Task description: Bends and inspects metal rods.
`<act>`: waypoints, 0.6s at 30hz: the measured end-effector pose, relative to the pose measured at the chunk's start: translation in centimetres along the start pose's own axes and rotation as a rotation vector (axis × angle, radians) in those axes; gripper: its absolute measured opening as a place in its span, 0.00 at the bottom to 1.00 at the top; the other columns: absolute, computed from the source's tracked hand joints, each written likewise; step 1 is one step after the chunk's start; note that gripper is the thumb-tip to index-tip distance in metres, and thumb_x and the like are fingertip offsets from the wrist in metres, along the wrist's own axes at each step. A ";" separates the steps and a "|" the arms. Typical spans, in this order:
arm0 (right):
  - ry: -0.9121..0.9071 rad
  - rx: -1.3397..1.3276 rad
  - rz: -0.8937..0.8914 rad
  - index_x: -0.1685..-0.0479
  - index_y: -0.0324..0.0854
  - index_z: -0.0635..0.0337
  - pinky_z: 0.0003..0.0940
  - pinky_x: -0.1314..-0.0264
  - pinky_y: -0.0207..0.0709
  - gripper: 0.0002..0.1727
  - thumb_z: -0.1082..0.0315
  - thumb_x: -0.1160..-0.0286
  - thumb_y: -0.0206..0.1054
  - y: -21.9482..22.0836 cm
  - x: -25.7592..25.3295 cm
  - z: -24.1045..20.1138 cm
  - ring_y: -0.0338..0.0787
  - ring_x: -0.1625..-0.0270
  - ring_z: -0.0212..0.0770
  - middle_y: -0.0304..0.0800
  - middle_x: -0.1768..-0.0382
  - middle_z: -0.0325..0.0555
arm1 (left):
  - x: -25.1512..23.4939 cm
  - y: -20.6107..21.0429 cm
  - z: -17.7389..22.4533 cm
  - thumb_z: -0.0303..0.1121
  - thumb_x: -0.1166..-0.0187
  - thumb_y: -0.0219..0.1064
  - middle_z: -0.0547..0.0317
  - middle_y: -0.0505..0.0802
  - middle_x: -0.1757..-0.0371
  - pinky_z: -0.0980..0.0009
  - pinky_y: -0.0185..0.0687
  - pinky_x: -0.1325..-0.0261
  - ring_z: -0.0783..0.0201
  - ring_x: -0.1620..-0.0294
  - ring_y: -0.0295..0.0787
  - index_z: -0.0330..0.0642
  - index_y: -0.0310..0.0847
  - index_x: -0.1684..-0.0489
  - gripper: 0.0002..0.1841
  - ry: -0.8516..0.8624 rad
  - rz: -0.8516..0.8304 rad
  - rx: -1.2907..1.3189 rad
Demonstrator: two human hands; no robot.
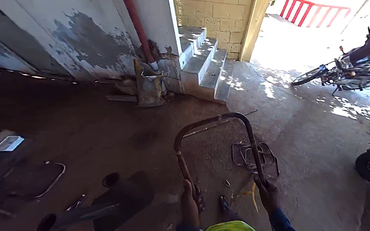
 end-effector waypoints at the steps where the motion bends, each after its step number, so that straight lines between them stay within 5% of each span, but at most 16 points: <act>1: 0.037 -0.146 -0.156 0.84 0.78 0.52 0.37 0.84 0.65 0.33 0.30 0.35 0.72 0.7 -1.1 0.2 0.68 0.88 0.34 0.69 0.90 0.35 | 0.1 -0.1 0.2 0.72 0.15 0.35 0.65 0.71 0.91 0.73 0.66 0.94 0.69 0.96 0.65 0.45 0.71 0.77 0.39 0.072 0.043 -0.016; 5: 0.189 -0.434 -0.761 0.77 0.81 0.55 0.33 0.85 0.76 0.27 0.40 0.43 0.83 2.6 -4.3 0.4 0.78 0.87 0.35 0.78 0.86 0.40 | -0.7 -1.9 -0.5 0.71 0.15 0.41 0.56 0.86 0.79 0.64 0.87 0.78 0.61 0.83 0.84 0.35 0.81 0.62 0.42 0.342 0.159 -0.170; 7: 0.140 -0.416 -0.878 0.78 0.81 0.53 0.31 0.85 0.74 0.25 0.42 0.41 0.82 3.7 -5.0 -0.2 0.77 0.87 0.33 0.78 0.86 0.37 | -0.8 -2.4 -0.8 0.61 0.13 0.53 0.48 0.92 0.58 0.60 0.92 0.55 0.57 0.61 0.92 0.30 0.77 0.36 0.36 0.433 0.295 -0.390; 9: -0.011 -0.296 -0.803 0.80 0.80 0.53 0.31 0.82 0.69 0.25 0.41 0.36 0.79 4.7 -4.9 -1.6 0.73 0.86 0.31 0.76 0.87 0.34 | 0.1 -1.9 -1.0 0.63 0.27 0.69 0.38 0.81 0.25 0.50 0.77 0.23 0.50 0.25 0.80 0.29 0.59 0.14 0.51 0.452 0.423 -0.672; 10: -0.106 -0.238 -0.767 0.82 0.81 0.53 0.32 0.82 0.69 0.25 0.41 0.35 0.79 5.4 -4.5 -2.7 0.73 0.86 0.30 0.76 0.88 0.33 | 1.0 -0.5 -0.9 0.66 0.32 0.73 0.33 0.73 0.17 0.47 0.70 0.17 0.45 0.17 0.72 0.28 0.53 0.11 0.58 0.496 0.424 -0.735; 12: -0.247 -0.202 -0.807 0.77 0.85 0.54 0.32 0.78 0.74 0.23 0.44 0.35 0.80 7.4 -3.3 -4.6 0.77 0.84 0.29 0.80 0.86 0.32 | 2.7 4.2 -0.2 0.64 0.36 0.78 0.39 0.78 0.19 0.52 0.77 0.19 0.50 0.19 0.76 0.30 0.63 0.15 0.55 0.589 0.299 -0.705; 14: -0.344 -0.192 -0.971 0.69 0.88 0.56 0.34 0.72 0.81 0.19 0.48 0.35 0.80 9.6 -2.0 -5.7 0.83 0.78 0.30 0.86 0.80 0.34 | 3.1 8.5 -0.2 0.53 0.32 0.81 0.49 0.91 0.34 0.57 0.86 0.26 0.59 0.32 0.88 0.30 0.76 0.27 0.41 0.655 0.136 -0.598; 16: -0.392 -0.128 -1.131 0.67 0.87 0.56 0.38 0.70 0.82 0.24 0.42 0.36 0.81 12.3 -1.5 -5.3 0.83 0.77 0.33 0.85 0.79 0.36 | 2.4 9.0 -0.5 0.44 0.23 0.77 0.60 0.98 0.52 0.65 0.95 0.40 0.67 0.50 0.97 0.34 0.85 0.42 0.23 0.673 0.167 -0.574; 18: -0.403 0.005 -1.250 0.67 0.87 0.55 0.43 0.68 0.81 0.29 0.35 0.40 0.80 14.8 -2.0 -3.4 0.83 0.77 0.36 0.84 0.79 0.37 | 1.3 7.4 -1.3 0.41 0.20 0.74 0.64 0.98 0.58 0.68 0.96 0.48 0.71 0.57 0.96 0.38 0.88 0.46 0.16 0.625 0.224 -0.571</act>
Point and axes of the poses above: each hand's wrist, its own x-axis away from the middle knuckle, its own y-axis out of the palm, z = x × y, the point moved 6 cm from there along -x, towards the middle knuckle
